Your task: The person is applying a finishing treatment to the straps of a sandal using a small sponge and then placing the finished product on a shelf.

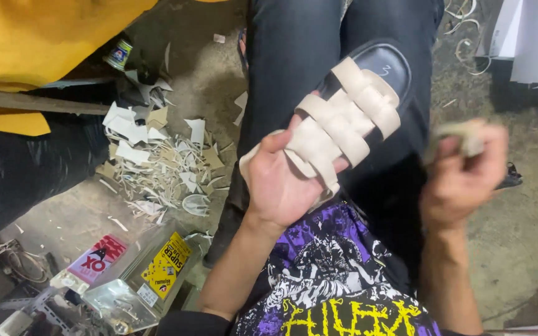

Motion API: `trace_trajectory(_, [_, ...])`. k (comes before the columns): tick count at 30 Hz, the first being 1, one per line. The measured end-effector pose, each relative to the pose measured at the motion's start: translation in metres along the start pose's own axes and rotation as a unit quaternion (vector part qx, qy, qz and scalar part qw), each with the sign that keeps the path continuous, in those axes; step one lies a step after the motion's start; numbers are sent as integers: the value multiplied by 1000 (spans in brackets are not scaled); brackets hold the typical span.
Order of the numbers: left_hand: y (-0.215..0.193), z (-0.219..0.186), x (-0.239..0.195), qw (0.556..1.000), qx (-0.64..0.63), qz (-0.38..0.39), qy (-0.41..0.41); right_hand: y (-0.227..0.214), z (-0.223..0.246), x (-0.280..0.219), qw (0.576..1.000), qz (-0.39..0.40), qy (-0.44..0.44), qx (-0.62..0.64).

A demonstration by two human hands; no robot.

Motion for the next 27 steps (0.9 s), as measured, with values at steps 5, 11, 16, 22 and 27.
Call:
trace_trajectory(5, [12, 0, 20, 993, 117, 8, -4, 38, 21, 5, 984, 162, -66, -35])
trace_trajectory(11, [-37, 13, 32, 993, 6, 103, 50, 91, 56, 44, 936, 244, -152, -204])
trace_trajectory(16, [-42, 24, 29, 993, -31, 111, 4, 82, 54, 38, 924, 267, -156, -226])
trace_trajectory(22, [-46, 25, 35, 988, -8, 129, 79, 97, 49, 43, 928, 226, -190, -227])
trace_trajectory(27, [-28, 22, 34, 995, 10, 78, 54, 76, 33, 31, 924, 220, -167, -264])
Point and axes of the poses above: each hand's wrist, its own x-axis towards the middle knuckle, its own y-axis out of the palm, z = x × y, the point moved 1 cm from there along x, towards the middle knuckle, and after that the axes turned 15 degrees about x, right-handed, at the moved point
